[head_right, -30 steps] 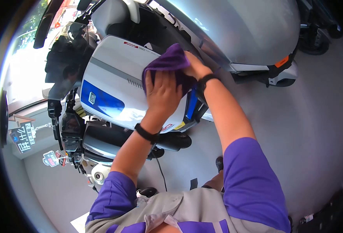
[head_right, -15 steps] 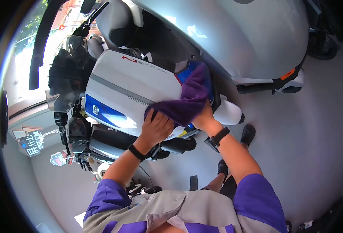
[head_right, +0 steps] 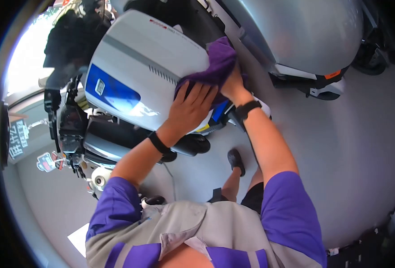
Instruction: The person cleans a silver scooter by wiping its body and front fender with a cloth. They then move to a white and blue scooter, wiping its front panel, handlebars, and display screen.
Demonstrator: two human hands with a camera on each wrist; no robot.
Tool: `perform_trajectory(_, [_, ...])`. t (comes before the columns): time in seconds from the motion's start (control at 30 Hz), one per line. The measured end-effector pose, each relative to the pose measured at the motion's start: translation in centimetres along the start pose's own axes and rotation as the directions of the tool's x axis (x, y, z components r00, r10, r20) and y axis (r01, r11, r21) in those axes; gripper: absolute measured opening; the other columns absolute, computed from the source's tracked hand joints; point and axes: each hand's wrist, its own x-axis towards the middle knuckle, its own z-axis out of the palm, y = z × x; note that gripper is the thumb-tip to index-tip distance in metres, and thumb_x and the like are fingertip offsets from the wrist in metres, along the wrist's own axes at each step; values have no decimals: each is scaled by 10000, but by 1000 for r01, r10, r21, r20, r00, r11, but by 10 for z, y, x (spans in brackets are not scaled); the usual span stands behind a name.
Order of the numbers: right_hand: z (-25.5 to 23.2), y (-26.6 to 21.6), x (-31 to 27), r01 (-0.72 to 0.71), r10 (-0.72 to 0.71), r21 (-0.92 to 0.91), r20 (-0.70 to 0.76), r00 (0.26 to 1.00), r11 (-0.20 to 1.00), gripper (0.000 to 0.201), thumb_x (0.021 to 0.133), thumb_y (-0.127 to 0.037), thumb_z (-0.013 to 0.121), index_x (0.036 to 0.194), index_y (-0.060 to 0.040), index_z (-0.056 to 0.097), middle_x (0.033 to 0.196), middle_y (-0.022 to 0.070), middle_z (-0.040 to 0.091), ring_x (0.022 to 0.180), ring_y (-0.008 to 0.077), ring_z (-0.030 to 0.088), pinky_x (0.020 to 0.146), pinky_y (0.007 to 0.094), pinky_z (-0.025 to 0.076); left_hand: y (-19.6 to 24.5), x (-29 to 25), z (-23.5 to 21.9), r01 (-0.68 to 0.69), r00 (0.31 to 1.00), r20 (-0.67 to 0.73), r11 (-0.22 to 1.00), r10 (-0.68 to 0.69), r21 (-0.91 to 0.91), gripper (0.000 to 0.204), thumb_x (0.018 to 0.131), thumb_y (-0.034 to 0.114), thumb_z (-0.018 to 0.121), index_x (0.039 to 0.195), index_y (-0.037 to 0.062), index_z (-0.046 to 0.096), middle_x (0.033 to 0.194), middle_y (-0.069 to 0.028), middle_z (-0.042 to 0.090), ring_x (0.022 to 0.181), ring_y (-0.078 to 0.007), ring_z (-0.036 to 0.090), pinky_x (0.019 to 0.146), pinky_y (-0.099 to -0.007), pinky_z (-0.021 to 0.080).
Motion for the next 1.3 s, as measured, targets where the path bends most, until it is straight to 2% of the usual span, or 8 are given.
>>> perform_trajectory(0.13, [26, -64, -68, -174, 133, -167, -228, 965, 970, 645, 919, -361, 627, 1444, -32, 447, 1465, 220, 472, 1375, 391, 417, 1167, 454, 287, -7, -84, 15, -221, 975, -30, 975, 222, 35, 440, 856, 245, 572, 1274, 152, 674, 1327, -11, 610, 1314, -190, 477, 1189, -439, 260])
perform_trajectory(0.37, [106, -129, -153, -382, 332, -184, -251, 909, 906, 603, 894, -367, 650, 1374, -23, 526, 1422, 251, 498, 1365, 424, 401, 1154, 499, 283, -61, -189, 43, -608, 794, -26, 794, 608, 15, 436, 831, 203, 599, 1256, 185, 691, 1272, 52, 644, 1230, -135, 547, 1105, -371, 352])
perform_trajectory(0.5, [79, -124, -96, -225, 99, -493, -269, 958, 840, 364, 853, -220, 632, 1180, -68, 680, 1215, 178, 651, 1193, 400, 554, 1090, 515, 352, -84, -169, 20, -230, 955, -191, 973, 226, 2, 424, 885, 352, 647, 1281, 201, 667, 1155, 22, 625, 1154, -179, 525, 1030, -436, 349])
perform_trajectory(0.63, [60, -131, -11, -6, -141, -468, -280, 950, 884, 281, 902, -207, 568, 1104, -113, 739, 1160, 142, 701, 1114, 400, 599, 1019, 520, 385, -86, -132, -10, 118, 944, -304, 992, -124, -38, 399, 896, 372, 624, 1247, 185, 657, 1202, -28, 629, 1166, -207, 535, 1034, -424, 358])
perform_trajectory(0.8, [98, -193, -9, 283, -394, -643, -32, 918, 711, 312, 921, -279, 585, 1126, -89, 723, 1236, 182, 660, 1235, 430, 535, 1089, 560, 322, -47, -161, 22, 392, 711, -504, 871, -491, -296, 377, 828, 261, 642, 1159, 80, 653, 1150, -69, 623, 1046, -251, 561, 916, -441, 419])
perform_trajectory(0.97, [122, -167, -75, 488, -249, -590, 442, 862, 644, 511, 860, -396, 655, 1266, -87, 642, 1320, 189, 606, 1299, 430, 492, 1103, 632, 271, 24, -234, 61, 580, 593, -278, 640, -755, -504, 328, 791, 254, 686, 1068, 86, 632, 1081, -85, 600, 1026, -280, 549, 927, -457, 407])
perform_trajectory(1.1, [128, -197, -20, 747, -303, -557, 687, 660, 364, 484, 869, -380, 643, 1234, -62, 633, 1287, 165, 615, 1257, 400, 521, 1094, 593, 315, 12, -229, 34, 597, 508, -166, 484, -845, -640, 360, 803, 240, 684, 1086, 27, 619, 1069, -102, 573, 1039, -294, 522, 965, -468, 382])
perform_trajectory(1.3, [204, -271, 66, 778, -459, -623, 669, 585, 84, 355, 849, -338, 635, 1085, -91, 733, 1153, 121, 695, 1191, 346, 561, 1142, 532, 277, -66, -196, 57, 516, -87, -339, 249, -937, -820, 450, 834, 169, 635, 1209, -58, 536, 1180, -268, 525, 1096, -464, 494, 988, -516, 394])
